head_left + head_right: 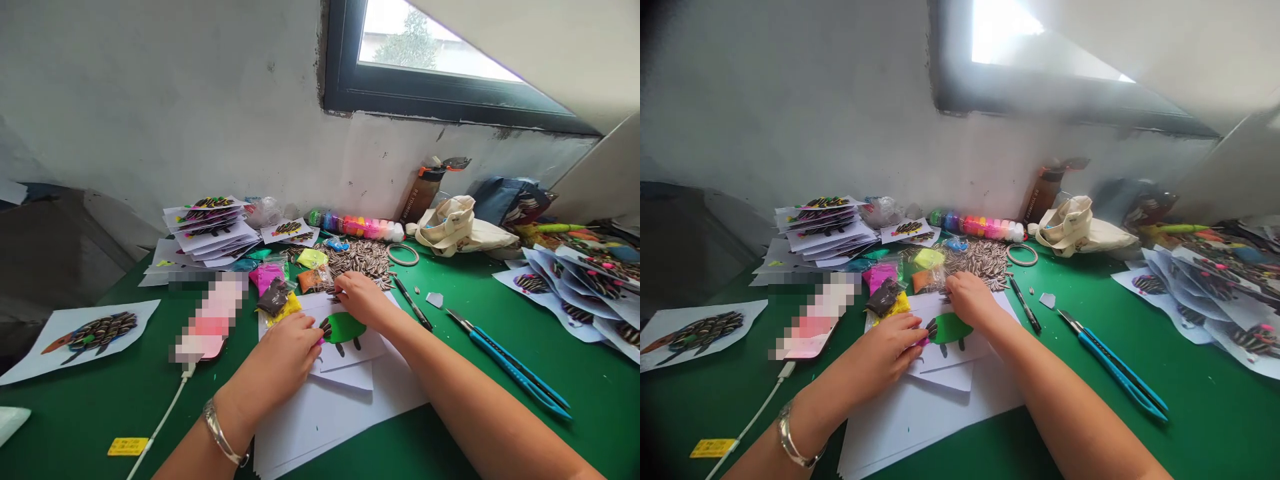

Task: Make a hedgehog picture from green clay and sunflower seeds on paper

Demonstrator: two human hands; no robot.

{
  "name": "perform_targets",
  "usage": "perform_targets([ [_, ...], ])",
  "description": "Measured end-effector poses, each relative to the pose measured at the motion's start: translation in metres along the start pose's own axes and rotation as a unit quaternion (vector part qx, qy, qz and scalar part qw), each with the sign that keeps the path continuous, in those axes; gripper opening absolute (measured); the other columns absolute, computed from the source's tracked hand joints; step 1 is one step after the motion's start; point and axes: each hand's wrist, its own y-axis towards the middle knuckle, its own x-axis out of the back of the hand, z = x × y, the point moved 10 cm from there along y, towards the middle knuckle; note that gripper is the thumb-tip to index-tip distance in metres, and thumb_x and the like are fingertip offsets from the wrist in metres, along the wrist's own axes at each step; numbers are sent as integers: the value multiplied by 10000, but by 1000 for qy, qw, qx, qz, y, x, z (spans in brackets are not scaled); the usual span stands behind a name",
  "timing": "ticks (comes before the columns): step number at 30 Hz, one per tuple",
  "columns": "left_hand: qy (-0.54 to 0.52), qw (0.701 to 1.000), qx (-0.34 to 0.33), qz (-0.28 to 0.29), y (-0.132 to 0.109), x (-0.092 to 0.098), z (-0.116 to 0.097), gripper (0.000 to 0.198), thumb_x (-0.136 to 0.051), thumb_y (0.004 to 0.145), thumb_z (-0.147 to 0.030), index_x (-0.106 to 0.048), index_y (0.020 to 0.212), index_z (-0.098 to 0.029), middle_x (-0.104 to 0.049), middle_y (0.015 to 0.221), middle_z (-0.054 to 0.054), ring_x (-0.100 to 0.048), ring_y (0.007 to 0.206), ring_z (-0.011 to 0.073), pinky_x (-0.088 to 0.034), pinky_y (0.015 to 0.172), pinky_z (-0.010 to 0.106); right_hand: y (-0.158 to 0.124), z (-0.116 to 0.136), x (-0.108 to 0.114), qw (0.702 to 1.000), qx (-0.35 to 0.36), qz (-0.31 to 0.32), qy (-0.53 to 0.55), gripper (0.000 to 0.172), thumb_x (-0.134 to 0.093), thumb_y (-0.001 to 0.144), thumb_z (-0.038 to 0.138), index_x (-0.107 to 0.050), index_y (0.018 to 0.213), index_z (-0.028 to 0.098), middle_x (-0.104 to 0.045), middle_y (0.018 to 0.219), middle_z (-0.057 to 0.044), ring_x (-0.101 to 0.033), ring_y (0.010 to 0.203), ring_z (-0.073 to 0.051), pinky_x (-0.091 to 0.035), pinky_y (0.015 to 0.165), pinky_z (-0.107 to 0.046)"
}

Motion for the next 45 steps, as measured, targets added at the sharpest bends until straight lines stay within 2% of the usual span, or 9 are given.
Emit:
perform_targets([
  [4, 0, 1000, -7, -15, -2, 7, -3, 236, -439, 948, -202, -667, 889, -191, -615, 991, 73, -554, 984, 223, -453, 877, 363, -18, 3, 19, 999, -13, -13, 48, 176, -487, 817, 56, -612, 819, 180, -619, 756, -6, -523, 717, -130, -366, 659, -230],
  [6, 6, 1000, -17, -13, -1, 7, -6, 247, -440, 949, -197, -666, 852, -186, -612, 940, 66, -559, 935, 214, -461, 836, 347, -34, 5, 28, 985, -29, -27, 171, 165, -496, 795, 66, -601, 778, 193, -593, 701, 27, -499, 643, -107, -357, 602, -209],
  [9, 14, 999, -26, -12, 0, 4, -8, 240, -457, 943, -193, -659, 814, -180, -606, 904, 60, -556, 897, 204, -465, 786, 320, -58, 12, 19, 942, -59, 7, 330, 158, -497, 771, 76, -601, 767, 195, -558, 641, 49, -493, 595, -99, -359, 548, -191],
  [12, 23, 999, -35, -13, 1, 0, -9, 231, -465, 940, -193, -662, 821, -178, -608, 908, 63, -557, 903, 204, -467, 802, 324, -69, 25, 5, 922, -64, 27, 381, 240, -476, 750, 41, -651, 811, 192, -625, 700, 34, -542, 650, -108, -387, 583, -193],
  [18, 42, 998, -36, -12, 3, -5, -8, 237, -461, 934, -180, -686, 860, -179, -625, 970, 87, -554, 997, 231, -448, 923, 392, -66, 31, 1, 951, -63, -3, 304, 218, -513, 782, 48, -662, 768, 205, -651, 700, 29, -556, 654, -117, -382, 615, -208],
  [22, 43, 998, -37, -11, 3, -4, -8, 247, -455, 933, -180, -687, 849, -186, -620, 950, 82, -551, 989, 229, -461, 894, 379, -65, 31, 3, 965, -68, -17, 254, 199, -539, 803, 51, -645, 740, 208, -629, 667, 34, -537, 632, -120, -359, 591, -209],
  [28, 30, 998, -47, -14, 3, -6, -10, 238, -474, 915, -161, -689, 819, -194, -615, 912, 73, -540, 966, 226, -454, 882, 377, -68, 37, 3, 987, -28, -53, 149, 148, -580, 835, 97, -665, 770, 200, -652, 761, -20, -552, 744, -160, -384, 677, -242],
  [36, 40, 998, -51, -8, 6, -11, -12, 251, -473, 915, -172, -669, 760, -188, -627, 906, 75, -536, 942, 220, -453, 871, 374, -69, 38, -5, 993, -3, -67, 92, 204, -539, 858, 110, -611, 680, 177, -583, 682, -20, -503, 691, -156, -351, 640, -240],
  [45, 52, 997, -51, -7, 7, -15, -8, 261, -467, 924, -194, -676, 767, -197, -630, 904, 66, -553, 937, 214, -446, 915, 391, -70, 41, -10, 992, 23, -89, 91, 197, -535, 843, 71, -582, 688, 183, -560, 686, -10, -488, 686, -152, -348, 643, -243],
])
